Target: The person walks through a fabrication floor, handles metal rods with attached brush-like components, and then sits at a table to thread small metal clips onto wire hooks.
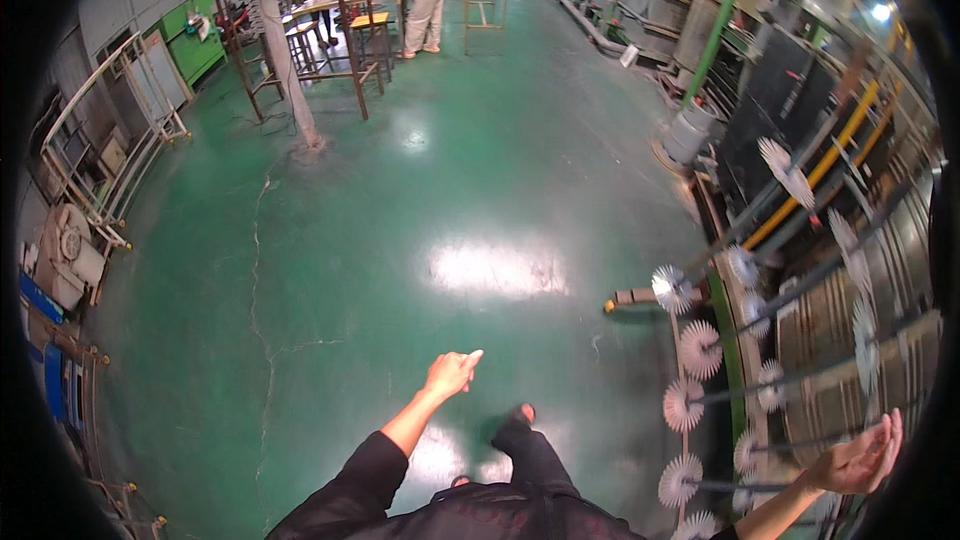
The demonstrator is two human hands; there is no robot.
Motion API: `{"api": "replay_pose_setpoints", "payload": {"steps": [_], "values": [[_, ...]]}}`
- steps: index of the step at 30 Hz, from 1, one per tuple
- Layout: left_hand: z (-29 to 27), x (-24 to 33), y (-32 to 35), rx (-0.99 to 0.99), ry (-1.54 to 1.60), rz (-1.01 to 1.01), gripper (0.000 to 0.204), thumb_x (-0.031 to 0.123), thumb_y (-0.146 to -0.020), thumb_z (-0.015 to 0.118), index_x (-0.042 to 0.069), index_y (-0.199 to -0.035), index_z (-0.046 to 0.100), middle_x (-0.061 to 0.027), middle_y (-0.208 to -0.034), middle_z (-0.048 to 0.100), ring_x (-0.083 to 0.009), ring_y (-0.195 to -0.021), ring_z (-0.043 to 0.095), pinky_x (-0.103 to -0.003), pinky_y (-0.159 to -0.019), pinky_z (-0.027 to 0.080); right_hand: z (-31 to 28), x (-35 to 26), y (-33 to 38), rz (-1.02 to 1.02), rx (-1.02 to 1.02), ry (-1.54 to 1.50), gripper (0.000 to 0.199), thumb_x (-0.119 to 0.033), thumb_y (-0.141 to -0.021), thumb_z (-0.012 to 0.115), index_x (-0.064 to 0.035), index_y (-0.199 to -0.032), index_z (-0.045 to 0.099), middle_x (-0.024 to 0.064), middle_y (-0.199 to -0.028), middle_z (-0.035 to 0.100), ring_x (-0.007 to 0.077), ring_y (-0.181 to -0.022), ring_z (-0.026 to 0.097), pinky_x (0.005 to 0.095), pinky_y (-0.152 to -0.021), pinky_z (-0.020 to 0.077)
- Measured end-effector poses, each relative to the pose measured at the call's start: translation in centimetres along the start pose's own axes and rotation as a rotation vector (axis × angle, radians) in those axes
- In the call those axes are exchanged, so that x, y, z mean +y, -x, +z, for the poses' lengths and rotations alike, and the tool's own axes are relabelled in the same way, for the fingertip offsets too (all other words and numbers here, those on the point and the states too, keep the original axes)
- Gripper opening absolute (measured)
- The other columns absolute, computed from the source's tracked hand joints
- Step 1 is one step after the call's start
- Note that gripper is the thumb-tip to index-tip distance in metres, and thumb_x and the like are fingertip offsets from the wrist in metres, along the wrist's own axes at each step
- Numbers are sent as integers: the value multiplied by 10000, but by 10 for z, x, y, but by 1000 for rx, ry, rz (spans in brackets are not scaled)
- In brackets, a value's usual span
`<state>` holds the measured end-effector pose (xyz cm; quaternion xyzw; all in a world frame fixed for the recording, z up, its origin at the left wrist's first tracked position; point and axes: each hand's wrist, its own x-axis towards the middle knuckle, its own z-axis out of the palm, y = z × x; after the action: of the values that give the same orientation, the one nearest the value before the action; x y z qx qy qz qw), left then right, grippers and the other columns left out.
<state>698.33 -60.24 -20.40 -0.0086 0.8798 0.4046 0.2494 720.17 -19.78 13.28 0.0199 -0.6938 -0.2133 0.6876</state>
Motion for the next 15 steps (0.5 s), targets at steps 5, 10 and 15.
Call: {"api": "replay_pose_setpoints", "payload": {"steps": [5, 10, 15], "values": [[7, -94, -142, 8, -95, -223, 703, 613, -823, 285, 66, -514, 603, -69, -519, 593, -253, -675, 621, -393, -697, 463, 235, -89, 37, 91, 34, -526, 263, 53, -815, 449, 31, -1054, 342, 253, -918, 495, 344, -783, 554, 395, -668, 519], [-22, -318, -127, -224, -211, -591, 333, 380, -737, 599, 114, -936, 633, -115, -759, 644, -268, -761, 627, -392, -670, 481, 505, -232, 42, 338, -228, -820, 261, 85, -752, 480, -24, -988, 462, 114, -859, 570, 249, -815, 540, 323, -719, 443], [-150, -257, -148, 352, 404, -1009, 277, 293, -850, 450, 107, -759, 634, -19, -644, 638, -148, -503, 591, -305, -447, 472, 700, -448, 37, 178, -749, -1248, 285, 44, -664, 516, -95, -909, 560, 96, -829, 573, 260, -745, 582, 336, -646, 478]]}}
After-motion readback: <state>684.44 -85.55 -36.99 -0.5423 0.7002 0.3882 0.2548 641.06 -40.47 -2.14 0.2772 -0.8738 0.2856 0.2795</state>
